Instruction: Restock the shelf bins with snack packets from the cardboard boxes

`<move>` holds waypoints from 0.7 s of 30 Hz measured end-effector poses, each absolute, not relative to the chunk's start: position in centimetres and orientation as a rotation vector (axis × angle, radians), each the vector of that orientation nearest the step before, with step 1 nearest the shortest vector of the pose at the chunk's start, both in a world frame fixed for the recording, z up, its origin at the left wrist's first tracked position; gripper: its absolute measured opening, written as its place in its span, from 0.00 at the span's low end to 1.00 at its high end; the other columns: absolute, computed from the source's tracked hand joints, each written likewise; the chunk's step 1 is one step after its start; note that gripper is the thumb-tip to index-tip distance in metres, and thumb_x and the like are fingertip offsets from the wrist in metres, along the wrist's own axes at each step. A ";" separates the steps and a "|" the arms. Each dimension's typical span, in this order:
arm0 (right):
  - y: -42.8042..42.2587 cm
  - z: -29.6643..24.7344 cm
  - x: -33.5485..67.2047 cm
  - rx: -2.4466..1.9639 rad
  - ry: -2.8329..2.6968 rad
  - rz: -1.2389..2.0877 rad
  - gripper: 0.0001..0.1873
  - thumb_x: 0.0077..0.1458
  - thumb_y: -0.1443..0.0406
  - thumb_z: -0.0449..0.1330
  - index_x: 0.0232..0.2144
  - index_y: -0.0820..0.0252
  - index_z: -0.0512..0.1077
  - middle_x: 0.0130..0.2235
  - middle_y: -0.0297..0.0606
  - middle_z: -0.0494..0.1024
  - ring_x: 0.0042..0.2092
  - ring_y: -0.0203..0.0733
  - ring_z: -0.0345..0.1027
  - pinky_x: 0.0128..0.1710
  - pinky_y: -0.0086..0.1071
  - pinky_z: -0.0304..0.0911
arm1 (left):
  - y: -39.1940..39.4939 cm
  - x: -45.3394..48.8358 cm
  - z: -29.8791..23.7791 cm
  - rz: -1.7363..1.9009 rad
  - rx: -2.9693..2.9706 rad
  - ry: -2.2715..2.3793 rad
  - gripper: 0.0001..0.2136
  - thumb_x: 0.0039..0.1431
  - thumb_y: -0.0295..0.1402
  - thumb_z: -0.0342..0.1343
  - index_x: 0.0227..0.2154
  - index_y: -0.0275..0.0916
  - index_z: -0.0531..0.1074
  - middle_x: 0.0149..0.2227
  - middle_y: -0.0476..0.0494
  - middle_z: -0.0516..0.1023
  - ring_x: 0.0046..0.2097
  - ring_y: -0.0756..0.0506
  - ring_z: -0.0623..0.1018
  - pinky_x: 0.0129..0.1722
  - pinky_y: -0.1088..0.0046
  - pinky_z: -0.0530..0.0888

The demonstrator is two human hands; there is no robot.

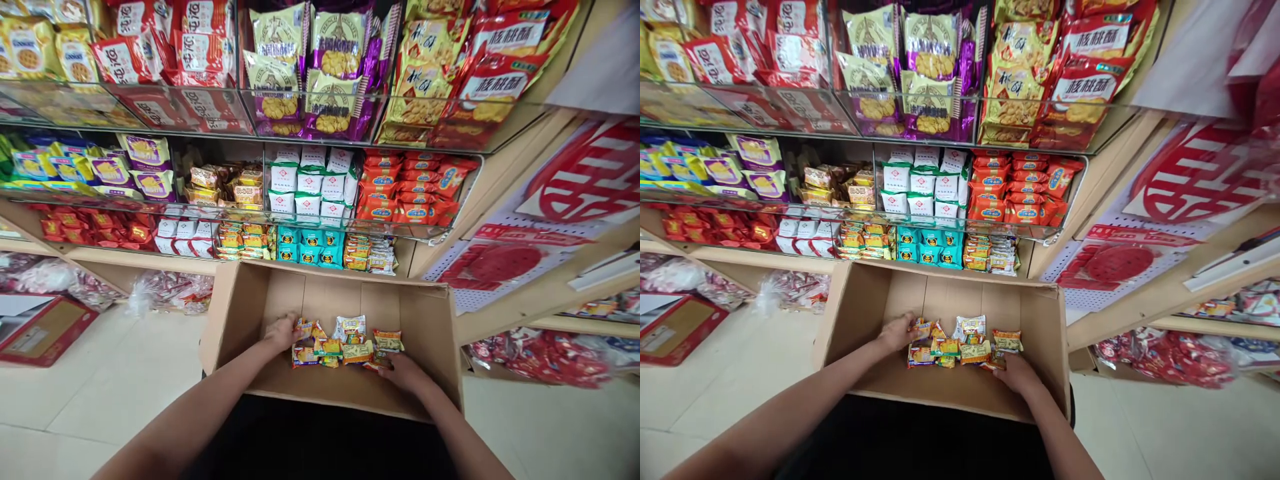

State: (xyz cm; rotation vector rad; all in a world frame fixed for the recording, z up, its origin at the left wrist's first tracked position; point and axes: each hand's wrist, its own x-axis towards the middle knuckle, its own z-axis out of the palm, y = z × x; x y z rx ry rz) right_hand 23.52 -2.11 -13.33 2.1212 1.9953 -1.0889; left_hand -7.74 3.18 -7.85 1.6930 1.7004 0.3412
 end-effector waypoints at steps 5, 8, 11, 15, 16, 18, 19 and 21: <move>-2.3 -9.4 19.2 2.272 2.249 -1.511 0.24 0.52 0.57 0.50 0.50 0.59 0.59 0.49 0.45 0.66 0.45 0.43 0.64 0.44 0.35 0.60 | 3.4 -5.9 -6.2 0.623 1.455 1.493 0.13 0.46 0.38 0.56 0.30 0.39 0.58 0.28 0.51 0.67 0.31 0.50 0.70 0.31 0.75 0.67; -2.2 -7.8 15.8 2.257 2.288 -2.240 0.31 0.47 0.54 0.56 0.52 0.58 0.55 0.49 0.43 0.66 0.41 0.42 0.66 0.40 0.35 0.63 | 2.1 -3.6 -4.9 0.746 1.204 1.176 0.22 0.37 0.37 0.63 0.34 0.38 0.59 0.28 0.51 0.68 0.31 0.51 0.70 0.33 0.74 0.67; -2.3 -6.8 14.2 2.200 2.258 -2.553 0.24 0.45 0.56 0.58 0.44 0.60 0.63 0.42 0.40 0.71 0.40 0.42 0.66 0.40 0.34 0.62 | 0.5 -2.1 -3.8 0.742 1.028 0.981 0.27 0.33 0.34 0.66 0.39 0.37 0.62 0.31 0.49 0.71 0.33 0.51 0.71 0.36 0.73 0.67; -3.0 -5.8 14.7 2.289 1.888 -2.822 0.20 0.46 0.54 0.57 0.39 0.60 0.66 0.36 0.38 0.73 0.36 0.41 0.66 0.30 0.31 0.62 | -0.8 -2.3 -3.5 0.687 0.735 0.801 0.22 0.39 0.33 0.64 0.40 0.37 0.67 0.38 0.44 0.72 0.38 0.48 0.73 0.40 0.69 0.68; -3.2 -5.6 15.1 2.315 1.819 -2.830 0.21 0.45 0.53 0.58 0.39 0.59 0.66 0.36 0.37 0.73 0.35 0.41 0.66 0.28 0.29 0.61 | -0.9 -2.5 -3.6 0.678 0.690 0.793 0.21 0.40 0.33 0.64 0.39 0.37 0.68 0.38 0.43 0.73 0.38 0.47 0.73 0.39 0.68 0.68; -3.6 -5.3 15.7 2.392 1.767 -2.766 0.21 0.44 0.53 0.59 0.38 0.59 0.66 0.35 0.37 0.73 0.33 0.40 0.65 0.25 0.27 0.59 | -0.9 -2.9 -4.0 0.676 0.638 0.817 0.19 0.41 0.33 0.63 0.39 0.36 0.69 0.37 0.43 0.73 0.37 0.47 0.74 0.38 0.67 0.69; -3.8 -5.3 16.0 2.426 1.750 -2.735 0.21 0.43 0.53 0.59 0.38 0.59 0.66 0.35 0.36 0.73 0.33 0.39 0.65 0.25 0.27 0.59 | -0.8 -3.1 -4.2 0.688 0.631 0.844 0.18 0.41 0.34 0.63 0.38 0.36 0.70 0.36 0.43 0.74 0.36 0.47 0.74 0.37 0.67 0.69; -4.0 -5.6 16.5 2.458 1.731 -2.734 0.21 0.42 0.54 0.61 0.39 0.58 0.67 0.36 0.36 0.73 0.36 0.41 0.66 0.29 0.29 0.62 | -0.6 -3.1 -4.6 0.729 0.651 0.918 0.18 0.41 0.36 0.63 0.37 0.36 0.70 0.35 0.43 0.74 0.35 0.48 0.74 0.36 0.69 0.69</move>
